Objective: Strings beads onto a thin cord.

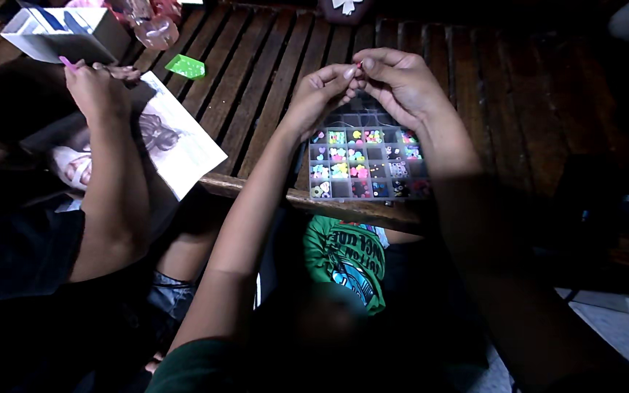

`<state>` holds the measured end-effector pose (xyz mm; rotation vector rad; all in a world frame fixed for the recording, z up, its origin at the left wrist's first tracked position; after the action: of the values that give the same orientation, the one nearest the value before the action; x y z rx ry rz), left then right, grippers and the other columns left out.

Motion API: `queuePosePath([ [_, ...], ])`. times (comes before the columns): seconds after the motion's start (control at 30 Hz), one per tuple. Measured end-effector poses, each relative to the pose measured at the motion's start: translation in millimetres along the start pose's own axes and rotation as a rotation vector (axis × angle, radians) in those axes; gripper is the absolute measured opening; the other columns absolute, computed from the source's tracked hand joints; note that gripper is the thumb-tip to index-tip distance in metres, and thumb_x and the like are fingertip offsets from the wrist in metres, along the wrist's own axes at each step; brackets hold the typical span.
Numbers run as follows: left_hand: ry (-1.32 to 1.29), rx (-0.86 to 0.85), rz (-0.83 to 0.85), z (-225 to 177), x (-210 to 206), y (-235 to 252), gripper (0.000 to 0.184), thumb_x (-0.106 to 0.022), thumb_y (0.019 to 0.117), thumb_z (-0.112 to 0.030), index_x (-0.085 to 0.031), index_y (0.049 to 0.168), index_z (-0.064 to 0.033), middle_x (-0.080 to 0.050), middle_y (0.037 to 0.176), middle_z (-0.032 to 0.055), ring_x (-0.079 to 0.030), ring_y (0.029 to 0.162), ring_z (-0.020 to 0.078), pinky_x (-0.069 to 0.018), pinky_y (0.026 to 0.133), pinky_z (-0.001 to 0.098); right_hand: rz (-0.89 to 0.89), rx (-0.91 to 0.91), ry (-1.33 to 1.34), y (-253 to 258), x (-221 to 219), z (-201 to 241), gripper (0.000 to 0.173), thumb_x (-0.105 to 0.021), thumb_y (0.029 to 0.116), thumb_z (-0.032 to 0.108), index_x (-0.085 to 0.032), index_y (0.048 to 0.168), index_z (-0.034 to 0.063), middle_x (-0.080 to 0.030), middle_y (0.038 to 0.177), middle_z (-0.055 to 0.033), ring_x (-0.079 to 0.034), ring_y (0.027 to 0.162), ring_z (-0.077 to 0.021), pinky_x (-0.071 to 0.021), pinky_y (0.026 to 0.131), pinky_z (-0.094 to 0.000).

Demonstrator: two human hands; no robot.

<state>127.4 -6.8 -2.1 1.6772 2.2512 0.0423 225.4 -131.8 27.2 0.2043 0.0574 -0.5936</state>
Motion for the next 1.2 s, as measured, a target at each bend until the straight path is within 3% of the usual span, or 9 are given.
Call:
queuePosePath([
  [0.23, 0.009, 0.015, 0.009, -2, -1, -1, 0.018, -0.050, 0.1069, -0.008, -0.065, 0.114, -0.0017, -0.067, 0.088, -0.0027, -0.064, 0.080, 0.0049, -0.0557, 0.078, 0.0218, -0.064, 0.022, -0.071, -1, -1, 3, 0.011, -0.061, 0.1016, 0.008, -0.071, 0.105, 0.0035, -0.071, 0.093, 0.0019, -0.069, 0.087, -0.0060, -0.0584, 0.084, -0.0246],
  [0.43, 0.034, -0.008, 0.015, -3, -1, -3, 0.015, -0.051, 0.1057, -0.006, -0.065, 0.107, -0.0045, -0.067, 0.089, -0.0032, -0.064, 0.080, 0.0045, -0.0553, 0.077, 0.0213, -0.093, 0.076, -0.195, -2, 1, 5, 0.011, -0.063, 0.1017, 0.014, -0.070, 0.106, 0.0074, -0.070, 0.093, 0.0048, -0.067, 0.085, -0.0036, -0.0570, 0.075, -0.0223],
  [0.57, 0.146, 0.027, -0.003, -2, 3, -1, 0.022, -0.049, 0.1075, -0.014, -0.069, 0.109, -0.0058, -0.070, 0.099, -0.0022, -0.062, 0.082, 0.0029, -0.0515, 0.072, 0.0201, -0.188, 0.134, -0.153, 1, 13, 8, 0.012, -0.054, 0.1055, 0.012, -0.066, 0.105, 0.0072, -0.067, 0.097, 0.0028, -0.065, 0.083, -0.0053, -0.0564, 0.075, -0.0235],
  [0.8, 0.173, 0.058, -0.007, -2, 5, -1, 0.029, -0.046, 0.1088, -0.018, -0.072, 0.103, -0.0068, -0.070, 0.094, -0.0032, -0.062, 0.084, 0.0033, -0.0515, 0.076, 0.0226, -0.367, 0.132, 0.020, 1, 33, 18, 0.017, -0.041, 0.1110, 0.015, -0.056, 0.110, 0.0077, -0.068, 0.098, 0.0014, -0.066, 0.082, -0.0069, -0.0559, 0.073, -0.0240],
  [1.2, 0.097, 0.099, 0.026, -3, 2, -2, 0.033, -0.040, 0.1095, -0.014, -0.071, 0.099, -0.0062, -0.071, 0.092, -0.0030, -0.062, 0.076, 0.0020, -0.0512, 0.068, 0.0194, -0.511, 0.176, 0.133, 0, 51, 26, 0.016, -0.040, 0.1120, 0.017, -0.053, 0.110, 0.0083, -0.069, 0.094, 0.0013, -0.065, 0.075, -0.0049, -0.0538, 0.067, -0.0204],
])
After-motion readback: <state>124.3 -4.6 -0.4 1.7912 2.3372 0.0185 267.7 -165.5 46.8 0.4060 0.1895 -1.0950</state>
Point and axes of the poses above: each hand's wrist, its own y-axis towards the middle knuckle, its own x-axis out of the back of the hand, z = x × y, the point moved 3 cm from there along y, towards the middle knuckle
